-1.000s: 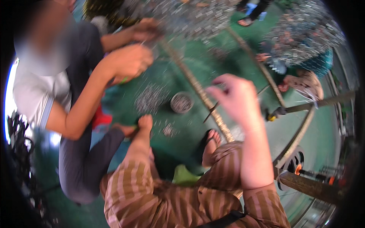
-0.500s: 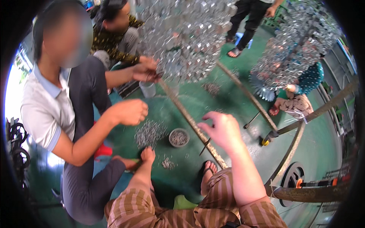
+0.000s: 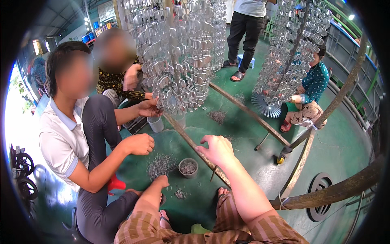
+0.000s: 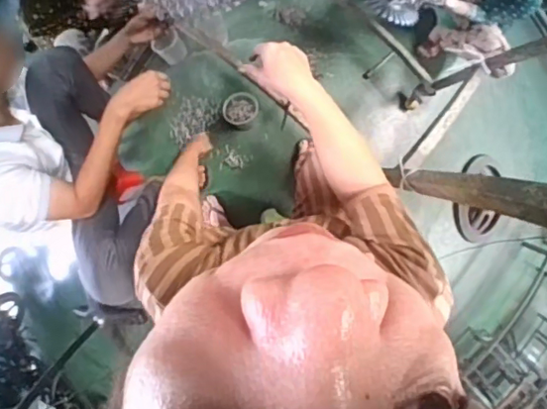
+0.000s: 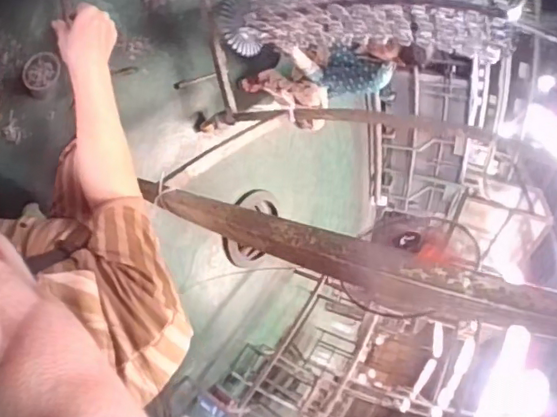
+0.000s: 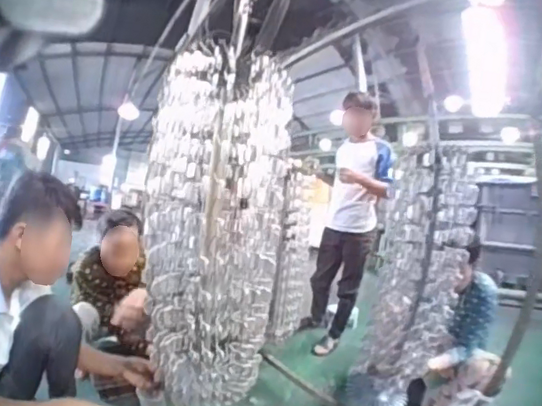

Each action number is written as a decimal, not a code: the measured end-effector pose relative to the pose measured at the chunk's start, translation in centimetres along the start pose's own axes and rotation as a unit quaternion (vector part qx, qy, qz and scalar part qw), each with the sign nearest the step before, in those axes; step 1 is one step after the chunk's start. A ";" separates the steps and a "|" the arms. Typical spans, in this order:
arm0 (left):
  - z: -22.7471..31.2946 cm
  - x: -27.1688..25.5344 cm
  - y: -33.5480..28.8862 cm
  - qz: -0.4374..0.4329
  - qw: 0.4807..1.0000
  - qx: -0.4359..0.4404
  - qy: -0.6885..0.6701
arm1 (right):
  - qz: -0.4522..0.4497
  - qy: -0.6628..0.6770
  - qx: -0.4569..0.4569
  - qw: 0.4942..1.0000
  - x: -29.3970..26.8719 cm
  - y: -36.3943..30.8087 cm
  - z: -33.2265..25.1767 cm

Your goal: The person assembles metal components onto a central rod by hand to create a large decorative curtain. They pick up small metal clips and hook them into existing sections of the metal structure while sitting on the floor.

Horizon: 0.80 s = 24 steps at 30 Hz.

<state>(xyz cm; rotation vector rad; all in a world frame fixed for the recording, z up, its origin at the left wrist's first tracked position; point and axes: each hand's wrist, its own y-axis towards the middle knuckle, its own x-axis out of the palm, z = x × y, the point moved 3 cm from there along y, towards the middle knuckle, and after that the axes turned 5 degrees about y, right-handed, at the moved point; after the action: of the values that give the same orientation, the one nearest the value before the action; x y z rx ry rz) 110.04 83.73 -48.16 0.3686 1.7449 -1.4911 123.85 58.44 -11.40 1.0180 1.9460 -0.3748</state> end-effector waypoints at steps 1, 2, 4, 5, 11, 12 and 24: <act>-0.4 -0.9 0.0 -0.109 0.993 0.034 -0.044 | 0.004 -0.005 0.003 1.000 -0.2 0.0 0.1; -0.6 -2.2 -0.8 -0.176 0.984 0.026 0.003 | -0.004 0.003 0.011 1.000 -0.3 0.1 -0.1; 1.6 -6.3 -3.2 -0.242 0.968 0.031 0.056 | -0.007 0.002 0.030 1.000 -0.5 0.2 0.6; 5.1 -9.6 -6.0 -0.213 0.965 0.087 0.126 | 0.004 -0.002 0.038 0.999 -0.7 0.1 1.8; 12.0 -16.9 -19.1 0.037 0.919 0.392 0.016 | 0.016 -0.023 0.073 0.997 0.6 1.6 3.8; 11.6 -18.4 -22.4 0.044 0.928 0.368 -0.032 | 0.019 -0.014 0.075 0.997 1.0 1.7 3.6; 11.7 -8.1 -14.1 -0.131 0.969 0.208 -0.003 | -0.083 -0.065 0.256 0.961 7.8 -3.0 9.4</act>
<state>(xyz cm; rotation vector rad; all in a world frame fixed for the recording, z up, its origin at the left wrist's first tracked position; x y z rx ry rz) 110.22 71.32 -32.50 0.3540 1.5100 -2.0553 124.75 54.93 -23.45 1.1153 1.8580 -1.0559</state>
